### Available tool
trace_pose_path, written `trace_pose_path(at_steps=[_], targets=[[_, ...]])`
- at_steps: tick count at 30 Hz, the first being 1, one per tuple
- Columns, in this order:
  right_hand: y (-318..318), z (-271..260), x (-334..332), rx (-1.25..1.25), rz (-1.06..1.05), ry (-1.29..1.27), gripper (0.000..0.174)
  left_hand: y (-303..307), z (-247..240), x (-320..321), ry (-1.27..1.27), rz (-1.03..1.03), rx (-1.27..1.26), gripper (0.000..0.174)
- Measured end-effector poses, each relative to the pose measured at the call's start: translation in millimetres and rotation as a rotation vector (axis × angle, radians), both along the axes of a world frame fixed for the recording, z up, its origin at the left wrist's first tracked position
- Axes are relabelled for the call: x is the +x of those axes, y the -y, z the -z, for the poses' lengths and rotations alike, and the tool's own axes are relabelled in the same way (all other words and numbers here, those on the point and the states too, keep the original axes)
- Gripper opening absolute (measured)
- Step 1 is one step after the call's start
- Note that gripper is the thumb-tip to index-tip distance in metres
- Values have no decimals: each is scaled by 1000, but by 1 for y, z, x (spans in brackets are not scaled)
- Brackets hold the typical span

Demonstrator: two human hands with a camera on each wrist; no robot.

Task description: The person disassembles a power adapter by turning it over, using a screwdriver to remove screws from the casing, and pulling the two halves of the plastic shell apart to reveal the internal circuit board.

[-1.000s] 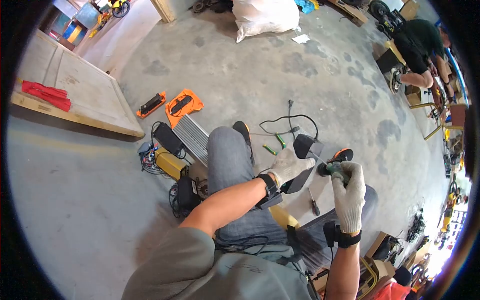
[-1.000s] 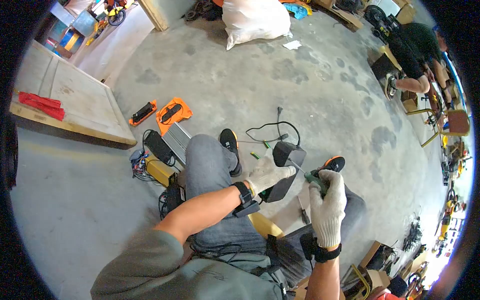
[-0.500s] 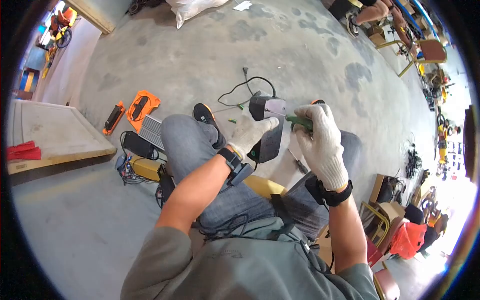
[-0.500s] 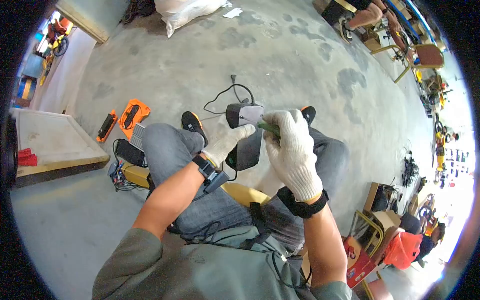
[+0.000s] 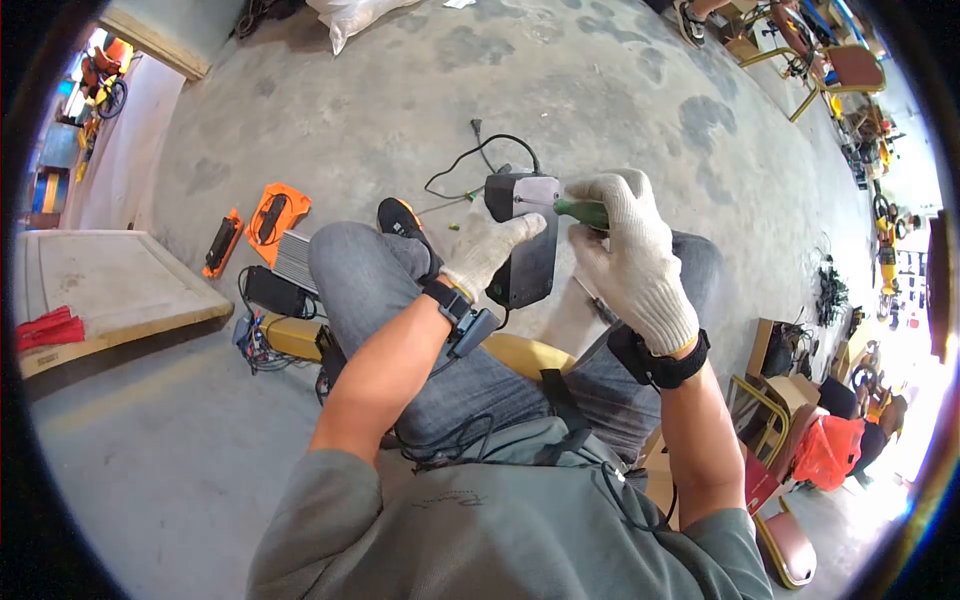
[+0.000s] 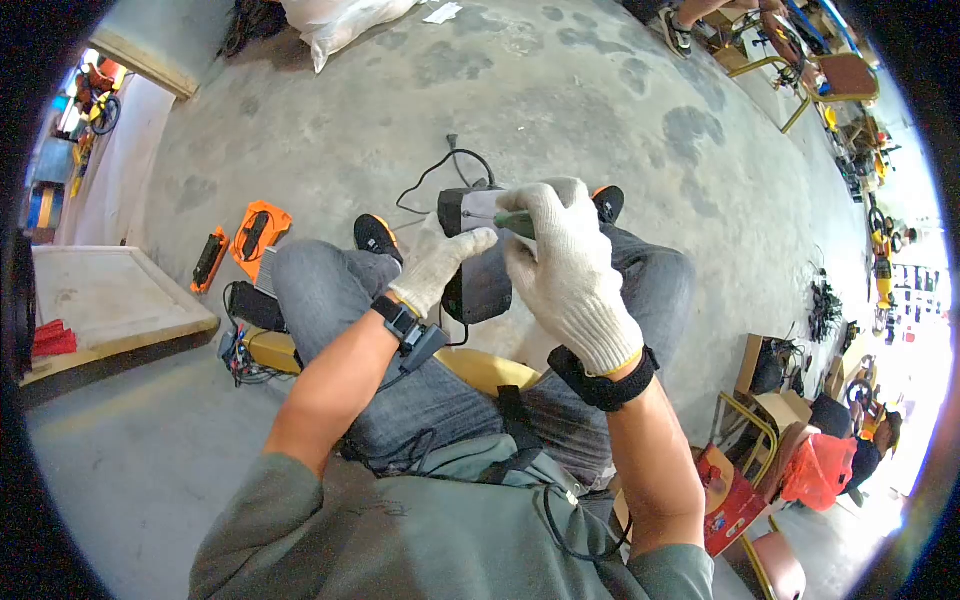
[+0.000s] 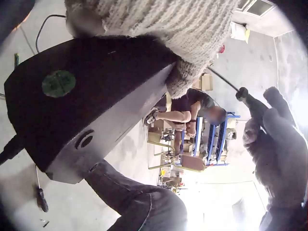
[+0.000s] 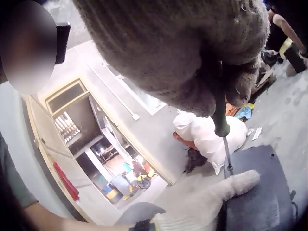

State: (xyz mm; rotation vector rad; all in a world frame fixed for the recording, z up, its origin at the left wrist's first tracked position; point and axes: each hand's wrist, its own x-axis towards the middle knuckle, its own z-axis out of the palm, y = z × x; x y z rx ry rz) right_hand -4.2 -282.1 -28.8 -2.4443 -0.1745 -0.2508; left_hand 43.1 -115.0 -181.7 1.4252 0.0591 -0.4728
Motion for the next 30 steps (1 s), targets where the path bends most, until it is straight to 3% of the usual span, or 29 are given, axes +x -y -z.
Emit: trace_pose_path(at_steps=[2, 5, 8, 10, 14, 17, 19, 23, 26, 29, 30], targets=[[-3, -3, 1, 51, 68, -20, 19, 2, 6, -1, 56, -15, -122, 47], [7, -2, 7, 102, 152, -296, 25, -2, 0, -1, -24, 39, -15, 48], [14, 4, 9, -31, 2, -214, 33, -1, 9, 1, 21, 29, 21, 49], [16, 8, 9, -105, -124, 103, 29, -1, 12, 2, 21, 16, -6, 48], [-1, -1, 3, 94, 10, 10, 21, 1, 22, 0, 42, 4, -88, 47], [3, -1, 7, 109, 147, -193, 21, -1, 3, -1, -33, 34, -71, 48], [13, 1, 10, -39, 37, -208, 28, 0, 12, -1, -4, 25, -67, 48], [15, 4, 4, 33, -55, -156, 27, -2, 15, 2, 48, 33, -32, 48], [7, 3, 1, 102, -33, -71, 22, 1, 13, 1, 45, 13, 33, 47], [3, -2, 1, 29, 188, -140, 20, 1, 13, 1, 12, 11, 34, 48], [11, 1, 5, 21, 142, -242, 21, 1, 12, 1, 12, 13, 34, 48]])
